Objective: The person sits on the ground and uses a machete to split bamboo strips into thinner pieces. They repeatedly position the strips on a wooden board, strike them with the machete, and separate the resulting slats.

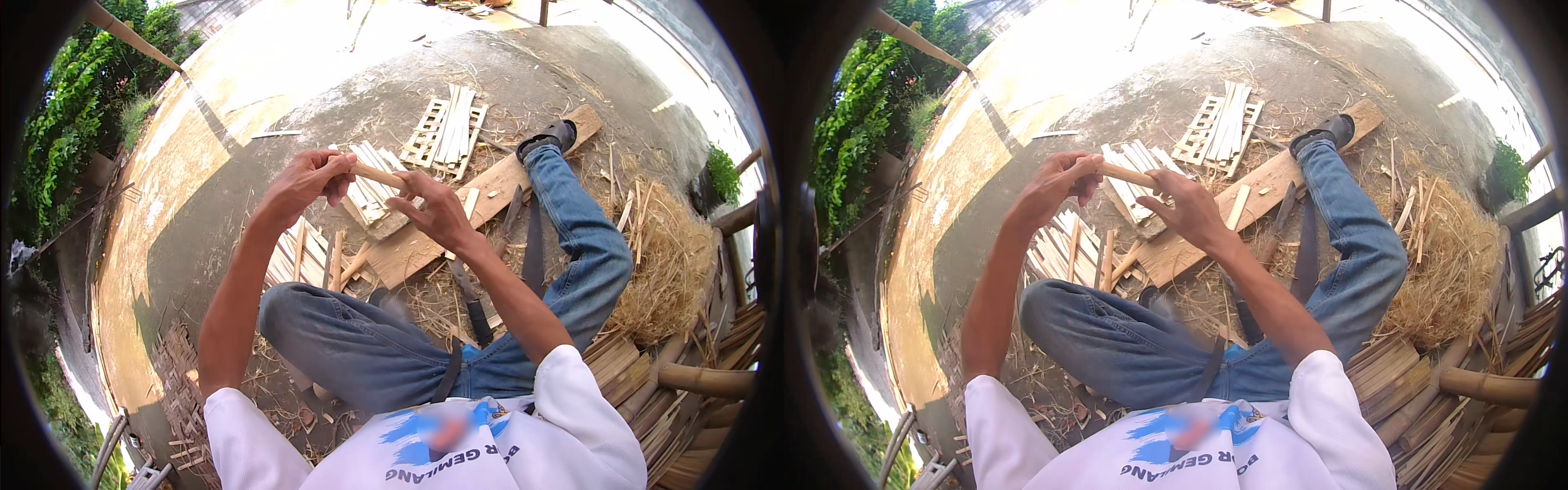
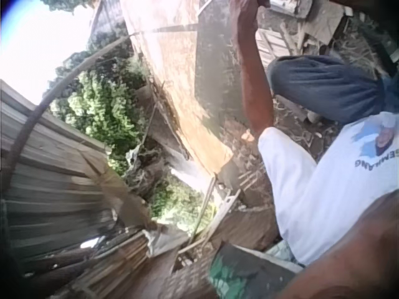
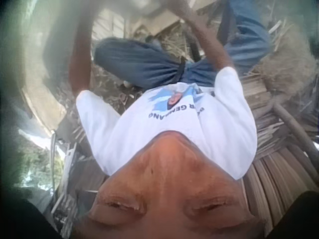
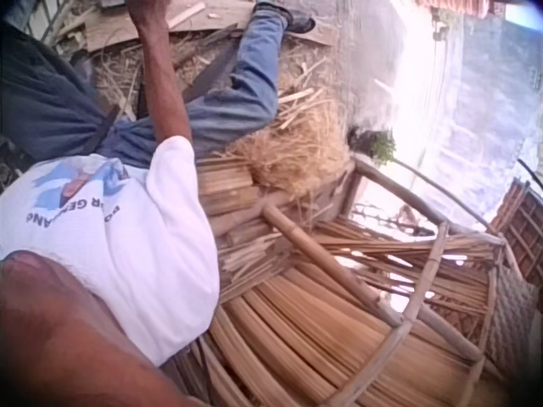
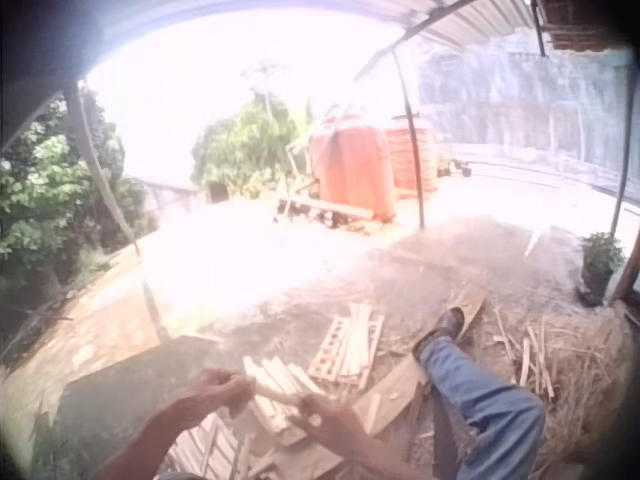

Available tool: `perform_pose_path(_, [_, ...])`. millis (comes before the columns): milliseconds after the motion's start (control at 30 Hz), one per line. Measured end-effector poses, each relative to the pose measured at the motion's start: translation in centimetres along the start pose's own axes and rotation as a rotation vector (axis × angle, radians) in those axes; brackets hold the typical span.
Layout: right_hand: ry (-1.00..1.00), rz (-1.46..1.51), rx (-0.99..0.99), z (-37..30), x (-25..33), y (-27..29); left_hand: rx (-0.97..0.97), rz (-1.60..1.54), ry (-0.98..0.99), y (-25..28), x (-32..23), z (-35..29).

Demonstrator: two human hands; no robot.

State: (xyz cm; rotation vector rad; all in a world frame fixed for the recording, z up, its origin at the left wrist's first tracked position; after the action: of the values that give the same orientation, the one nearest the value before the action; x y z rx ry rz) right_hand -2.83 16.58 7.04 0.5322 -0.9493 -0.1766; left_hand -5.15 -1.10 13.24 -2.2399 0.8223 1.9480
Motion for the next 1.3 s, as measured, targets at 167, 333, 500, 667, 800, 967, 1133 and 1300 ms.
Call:
perform_pose_path(167, [-0.355, 0.533, -0.140, -3.8, -2.9, -3.9, 0.012, -0.596, -0.025, -4.3, 2.5, 1.2])
perform_pose_path(333, [-0.508, 0.679, -0.176, -7.1, -5.2, -6.2, -0.197, -0.866, -0.090, -7.8, 8.2, 3.1])
perform_pose_path(500, [-0.664, 0.764, -0.264, -9.5, -7.7, -7.1, -0.273, -0.901, -0.018, -11.5, 12.4, 4.3])
perform_pose_path(667, [-0.823, 0.945, -0.316, -11.4, -11.6, -7.4, -0.260, -0.553, 0.038, -13.0, 13.8, 4.8])
perform_pose_path(800, [-0.825, 0.886, -0.287, -11.3, -13.6, -7.3, -0.237, -0.578, 0.073, -14.1, 15.9, 5.6])
perform_pose_path(967, [-0.870, 1.044, -0.260, -12.2, -15.6, -7.9, -0.254, -0.463, 0.082, -14.9, 15.7, 5.8])
perform_pose_path(1133, [-0.926, 1.142, -0.267, -12.8, -16.6, -9.1, -0.229, -0.474, 0.115, -15.4, 16.5, 6.2])
perform_pose_path(1300, [-1.061, 1.376, -0.240, -12.5, -15.2, -8.6, -0.204, -0.411, 0.144, -15.0, 17.2, 5.9])
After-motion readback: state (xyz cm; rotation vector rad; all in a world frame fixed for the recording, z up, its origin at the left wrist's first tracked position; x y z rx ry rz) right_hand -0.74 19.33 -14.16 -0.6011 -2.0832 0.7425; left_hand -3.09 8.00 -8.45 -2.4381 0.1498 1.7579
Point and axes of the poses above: each hand's wrist, its own z-axis towards the middle knuckle, its own y-axis out of the back of the hand, x = y × z, the point moved 10 cm from there along z, towards the middle knuckle, and after that the axes turned 4 degrees about x, right-handed, at the moved point
